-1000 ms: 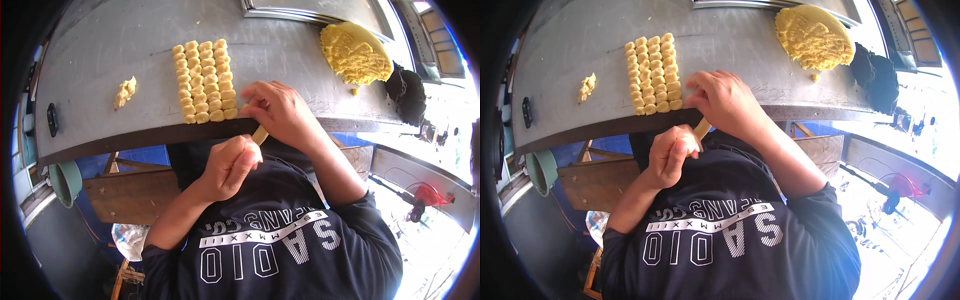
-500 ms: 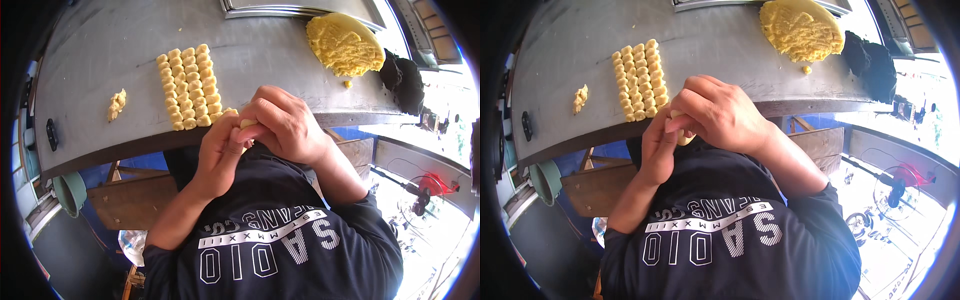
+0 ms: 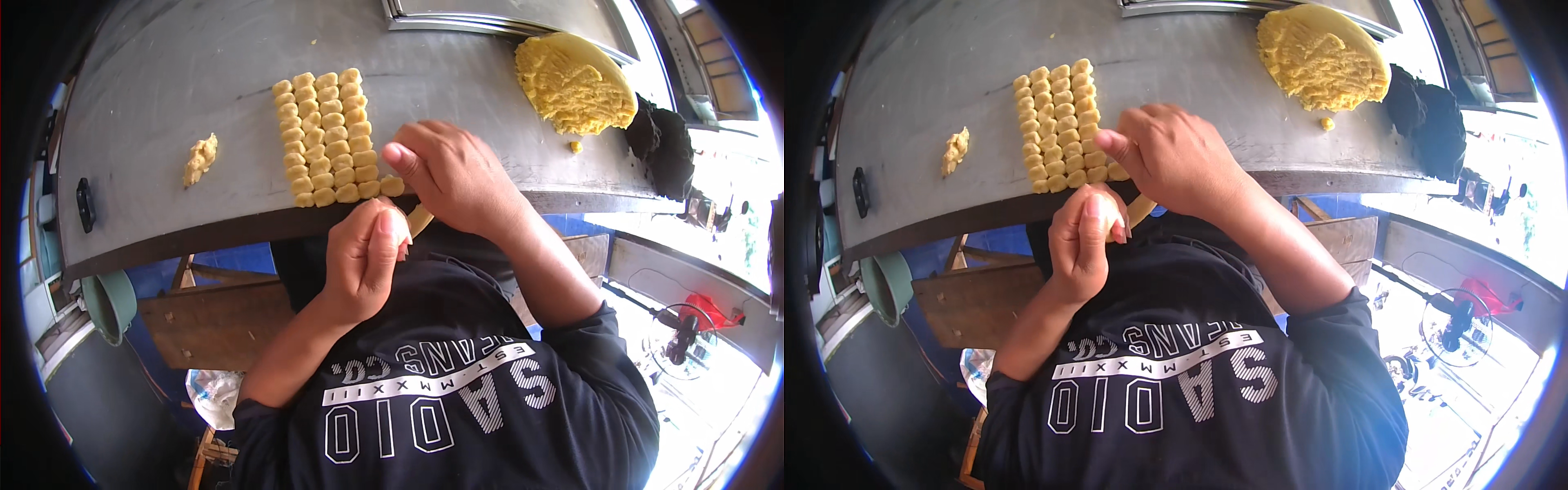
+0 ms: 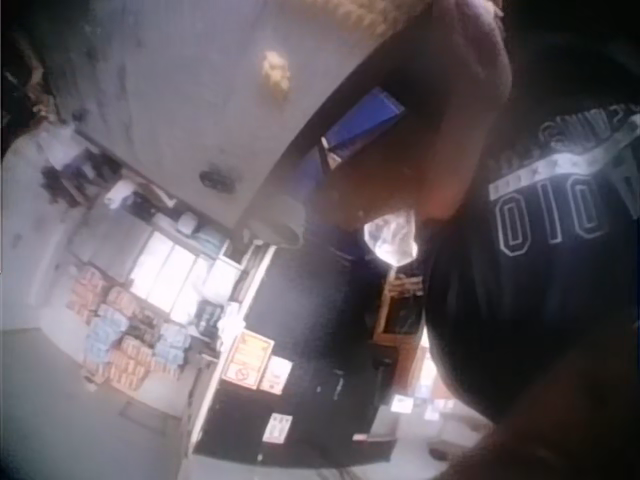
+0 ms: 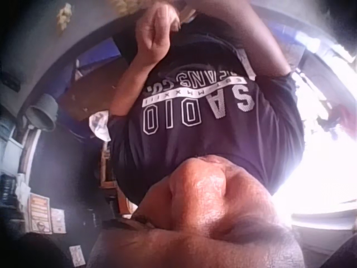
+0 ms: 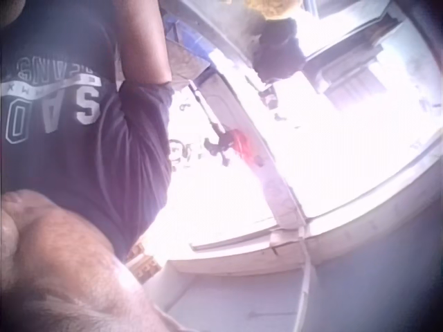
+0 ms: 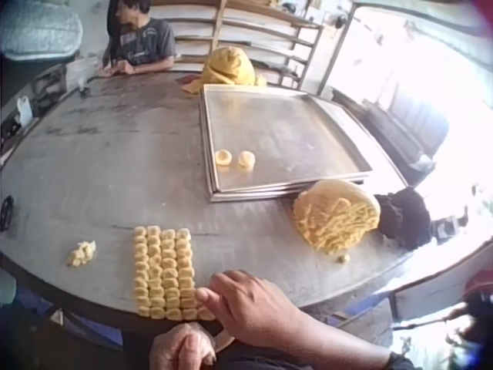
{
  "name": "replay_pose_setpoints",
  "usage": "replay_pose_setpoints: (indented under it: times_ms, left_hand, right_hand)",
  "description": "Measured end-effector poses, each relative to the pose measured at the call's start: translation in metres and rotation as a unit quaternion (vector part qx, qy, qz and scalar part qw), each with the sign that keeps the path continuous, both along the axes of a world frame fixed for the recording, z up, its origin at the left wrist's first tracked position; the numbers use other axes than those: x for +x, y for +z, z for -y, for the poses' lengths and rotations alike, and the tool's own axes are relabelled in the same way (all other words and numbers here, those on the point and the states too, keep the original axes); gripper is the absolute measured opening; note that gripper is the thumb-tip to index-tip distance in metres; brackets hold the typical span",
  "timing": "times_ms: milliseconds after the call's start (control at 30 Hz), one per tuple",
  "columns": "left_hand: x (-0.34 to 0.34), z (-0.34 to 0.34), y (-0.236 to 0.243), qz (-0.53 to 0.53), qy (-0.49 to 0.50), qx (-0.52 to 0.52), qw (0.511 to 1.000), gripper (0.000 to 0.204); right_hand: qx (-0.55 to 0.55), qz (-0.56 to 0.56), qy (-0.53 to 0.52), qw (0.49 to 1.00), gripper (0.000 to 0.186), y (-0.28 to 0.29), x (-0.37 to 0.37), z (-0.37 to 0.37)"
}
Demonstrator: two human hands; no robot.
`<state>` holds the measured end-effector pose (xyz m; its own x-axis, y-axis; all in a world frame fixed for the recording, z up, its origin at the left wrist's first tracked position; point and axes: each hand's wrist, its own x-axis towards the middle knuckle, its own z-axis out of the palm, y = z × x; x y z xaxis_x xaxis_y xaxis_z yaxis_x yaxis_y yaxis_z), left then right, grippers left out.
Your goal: The person shapes portions of yellow dough by hand on a metal table, using a plastic scraper to divide the dough and then rolling and braiding individual pieces into small shaped pastries before placing them into a row.
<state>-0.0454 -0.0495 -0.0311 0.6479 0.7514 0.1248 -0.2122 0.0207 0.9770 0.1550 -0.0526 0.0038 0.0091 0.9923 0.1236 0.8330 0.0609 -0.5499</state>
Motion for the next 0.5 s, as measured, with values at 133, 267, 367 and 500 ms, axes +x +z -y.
replay_pose_setpoints:
  times_ms: [133,267,367,500]
  left_hand:
    - [-0.001,0.0,0.005,0.024,-0.048,0.04,0.998,0.032]
    - [0.011,0.007,0.001,0.081,-0.06,0.168,0.981,0.027]
    - [0.004,0.006,0.01,-0.012,-0.065,0.075,0.995,0.029]
    - [0.009,-0.002,0.0,0.032,-0.029,-0.115,0.992,0.068]
  right_hand:
    - [0.005,-0.067,0.032,0.997,0.027,-0.014,0.003,-0.004]
    - [-0.159,-0.19,-0.037,0.968,0.009,-0.005,0.002,-0.006]
    - [0.084,-0.013,0.05,0.995,0.023,-0.015,0.004,0.0]
    - [0.071,-0.165,0.058,0.982,0.024,0.023,0.008,0.024]
